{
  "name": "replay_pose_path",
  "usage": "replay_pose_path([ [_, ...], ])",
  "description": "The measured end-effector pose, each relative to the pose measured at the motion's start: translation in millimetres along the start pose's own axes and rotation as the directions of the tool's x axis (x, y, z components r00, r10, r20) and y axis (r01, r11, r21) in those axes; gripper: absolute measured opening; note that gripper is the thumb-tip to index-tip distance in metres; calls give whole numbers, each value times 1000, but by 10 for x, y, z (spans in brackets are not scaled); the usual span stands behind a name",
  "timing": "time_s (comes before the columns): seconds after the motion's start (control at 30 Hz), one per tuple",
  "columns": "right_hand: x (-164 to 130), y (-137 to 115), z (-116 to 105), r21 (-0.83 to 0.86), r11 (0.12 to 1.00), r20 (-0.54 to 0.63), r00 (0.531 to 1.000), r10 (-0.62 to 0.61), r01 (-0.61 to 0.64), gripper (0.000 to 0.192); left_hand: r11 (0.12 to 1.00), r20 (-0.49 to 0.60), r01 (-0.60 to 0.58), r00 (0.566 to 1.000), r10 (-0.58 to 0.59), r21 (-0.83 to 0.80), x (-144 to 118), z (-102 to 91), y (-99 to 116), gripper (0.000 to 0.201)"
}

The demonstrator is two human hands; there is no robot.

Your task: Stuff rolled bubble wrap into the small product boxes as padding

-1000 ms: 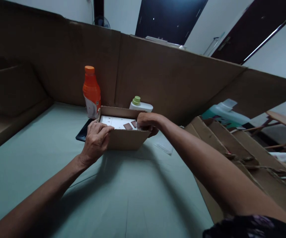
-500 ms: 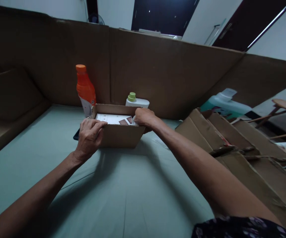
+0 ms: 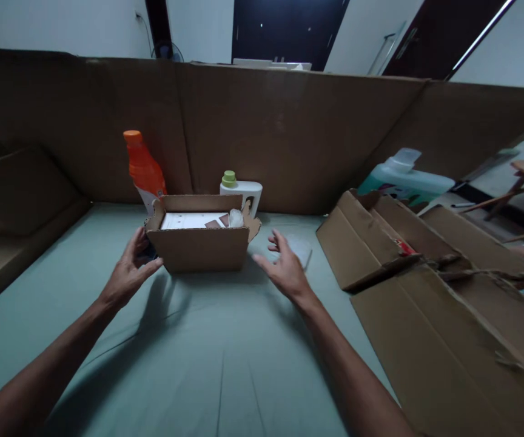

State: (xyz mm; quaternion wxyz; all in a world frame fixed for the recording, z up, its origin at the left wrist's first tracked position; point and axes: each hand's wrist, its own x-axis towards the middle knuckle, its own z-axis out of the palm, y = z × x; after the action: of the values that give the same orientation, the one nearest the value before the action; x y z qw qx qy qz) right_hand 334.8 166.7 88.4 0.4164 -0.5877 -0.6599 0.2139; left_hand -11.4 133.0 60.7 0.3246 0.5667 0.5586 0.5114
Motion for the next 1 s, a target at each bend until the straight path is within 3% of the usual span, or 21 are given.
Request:
replay_pose_path([
  [0.07, 95, 37, 286, 59, 998, 117, 993, -8, 1, 81, 987, 76, 60, 996, -50, -146, 98, 161, -23, 88],
  [0.13, 150, -20, 443, 71, 997, 163, 986, -36, 25, 70, 971, 73, 75, 996, -60, -226, 135, 351, 28, 89],
  [0.2, 50, -79, 411, 46, 998, 151, 988, -41, 35, 57, 967, 50, 72, 997, -62, -244, 43, 505, 122, 90],
  [0.3, -420, -93, 128, -31, 999, 104, 994, 18, -15, 47, 968, 144, 96, 987, -63, -231, -378, 574, 260, 84],
  [0.4, -974, -147, -42, -59, 996, 70, 995, 71, -67, 37, 973, 221, 165, 967, -127, -162, -938, 369, 313, 76],
  [0.47, -1165, -285, 61, 2, 1000, 89, 996, 18, -18, 35, 972, 149, 216, 968, -201, -95, -1175, 104, 312, 74],
  [0.6, -987, -654, 540, 130, 984, 140, 981, -137, 119, 43, 977, -123, 212, 970, -211, -4, -1120, -322, 311, 76],
  [0.7, -784, -739, 743, 143, 979, 124, 979, -162, 143, 50, 987, -191, 160, 968, -160, -14, -944, -311, 252, 74],
  [0.8, -753, -515, 647, 123, 974, 196, 957, -213, 192, 58, 985, -160, 161, 973, -169, -60, -917, -142, 144, 73],
  [0.9, -680, -38, 331, 22, 960, 307, 912, -273, 280, 66, 974, -136, 198, 968, -213, -111, -998, -24, 64, 75],
  [0.93, -604, 149, 204, -66, 959, 295, 924, -245, 275, 66, 969, -124, 211, 966, -226, -126, -1028, -11, 48, 77],
  [1.0, -375, 513, -44, -306, 944, 136, 987, -83, 122, 63, 961, -107, 232, 963, -249, -147, -1079, -14, 16, 81],
])
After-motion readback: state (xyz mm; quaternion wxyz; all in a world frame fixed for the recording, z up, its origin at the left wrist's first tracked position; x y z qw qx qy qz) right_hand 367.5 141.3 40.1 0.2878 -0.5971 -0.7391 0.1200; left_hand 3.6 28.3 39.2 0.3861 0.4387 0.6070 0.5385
